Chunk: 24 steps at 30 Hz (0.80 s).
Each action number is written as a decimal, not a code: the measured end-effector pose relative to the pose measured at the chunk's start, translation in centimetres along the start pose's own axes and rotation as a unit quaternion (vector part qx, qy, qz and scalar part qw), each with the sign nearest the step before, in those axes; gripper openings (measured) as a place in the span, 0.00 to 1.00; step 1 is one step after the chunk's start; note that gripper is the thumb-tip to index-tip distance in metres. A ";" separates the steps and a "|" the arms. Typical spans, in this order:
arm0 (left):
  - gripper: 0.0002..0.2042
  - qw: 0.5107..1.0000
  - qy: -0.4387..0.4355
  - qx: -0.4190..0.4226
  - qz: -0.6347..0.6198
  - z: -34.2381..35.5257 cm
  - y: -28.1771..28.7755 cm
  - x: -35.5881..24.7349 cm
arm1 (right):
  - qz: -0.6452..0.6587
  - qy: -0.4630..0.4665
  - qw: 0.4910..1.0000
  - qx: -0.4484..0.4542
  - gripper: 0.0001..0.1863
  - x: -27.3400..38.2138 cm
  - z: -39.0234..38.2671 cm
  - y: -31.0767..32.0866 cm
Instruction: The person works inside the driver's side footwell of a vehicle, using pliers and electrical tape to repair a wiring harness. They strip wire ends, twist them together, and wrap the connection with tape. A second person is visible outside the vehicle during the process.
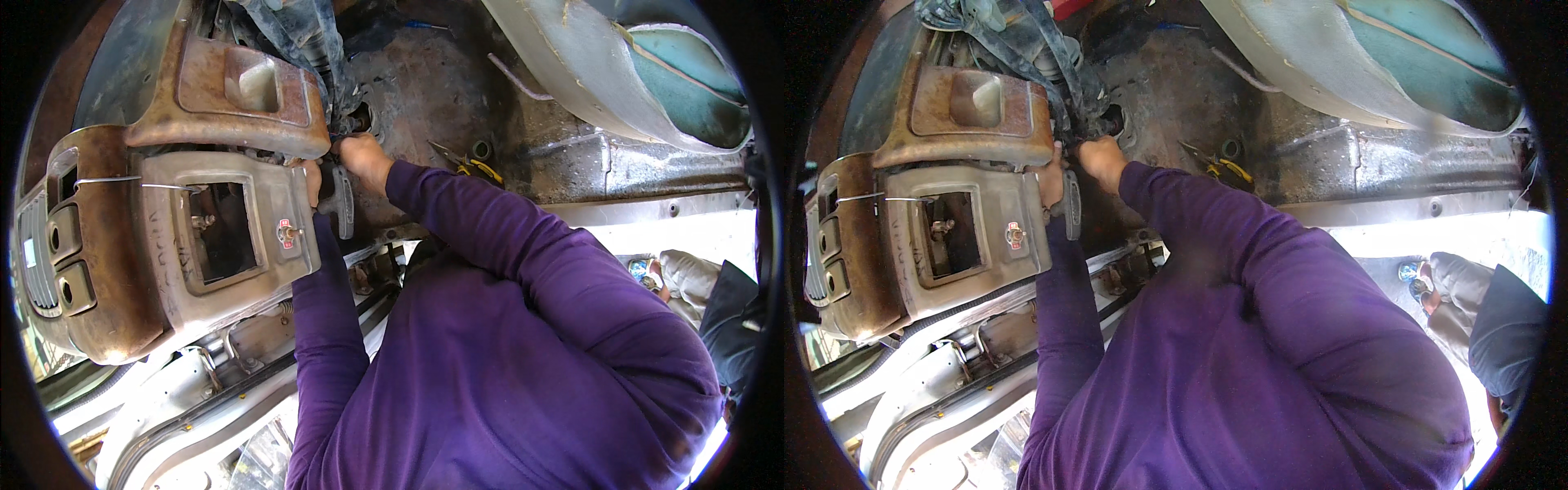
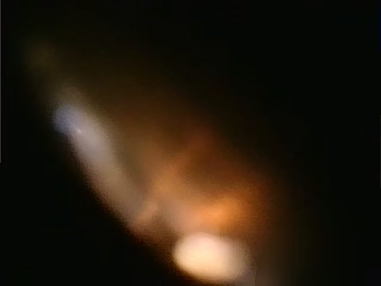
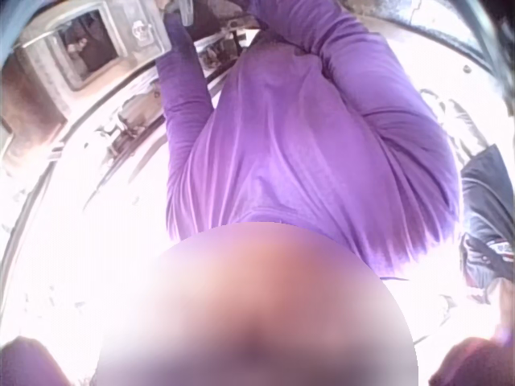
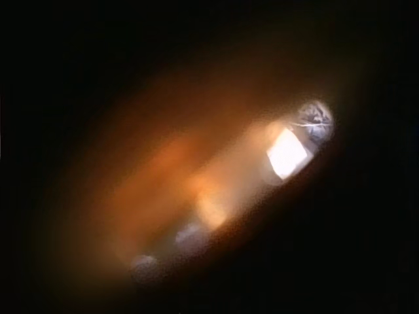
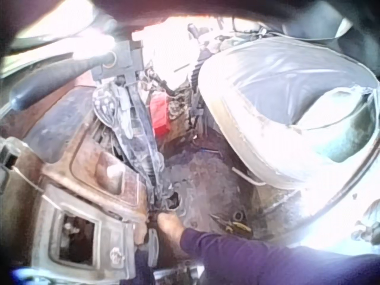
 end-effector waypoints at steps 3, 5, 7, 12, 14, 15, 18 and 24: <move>0.23 0.997 -0.069 -0.035 -0.020 -0.4 1.1 -2.0 | -0.046 0.066 0.997 0.004 0.11 -0.5 1.4 0.1; 0.21 0.986 -0.155 0.044 -0.052 -0.3 1.4 -3.1 | -0.125 0.140 0.982 0.005 0.12 -0.3 1.8 0.3; 0.20 0.961 -0.236 0.120 -0.083 -0.6 1.3 -4.0 | -0.176 0.177 0.968 -0.003 0.13 -0.2 2.0 0.5; 0.16 0.976 -0.187 -0.032 0.109 -2.9 0.7 -4.6 | -0.192 0.178 0.965 -0.018 0.15 -0.1 1.8 0.4; 0.15 0.980 -0.153 -0.010 0.126 -3.8 0.4 -5.3 | -0.158 0.165 0.973 -0.010 0.15 -0.3 1.9 0.3; 0.15 0.981 -0.143 -0.001 0.130 -4.1 0.5 -5.8 | -0.138 0.152 0.979 -0.001 0.15 -0.4 1.9 0.2; 0.16 0.984 -0.147 0.018 0.102 -4.6 1.3 -7.6 | -0.173 0.153 0.973 -0.017 0.16 -0.4 2.1 0.5; 0.18 0.990 -0.059 0.029 0.128 -4.3 0.7 -5.9 | -0.203 0.180 0.962 -0.006 0.16 0.6 1.3 0.5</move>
Point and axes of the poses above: each hand's wrist, its own z-axis towards the middle knuckle, its own y-axis out of the back of the hand, x = y × z, the point moved 6 cm from there along z, towards the middle knuckle, and after that the axes turned 1 degree about -y, right-handed, at the moved point
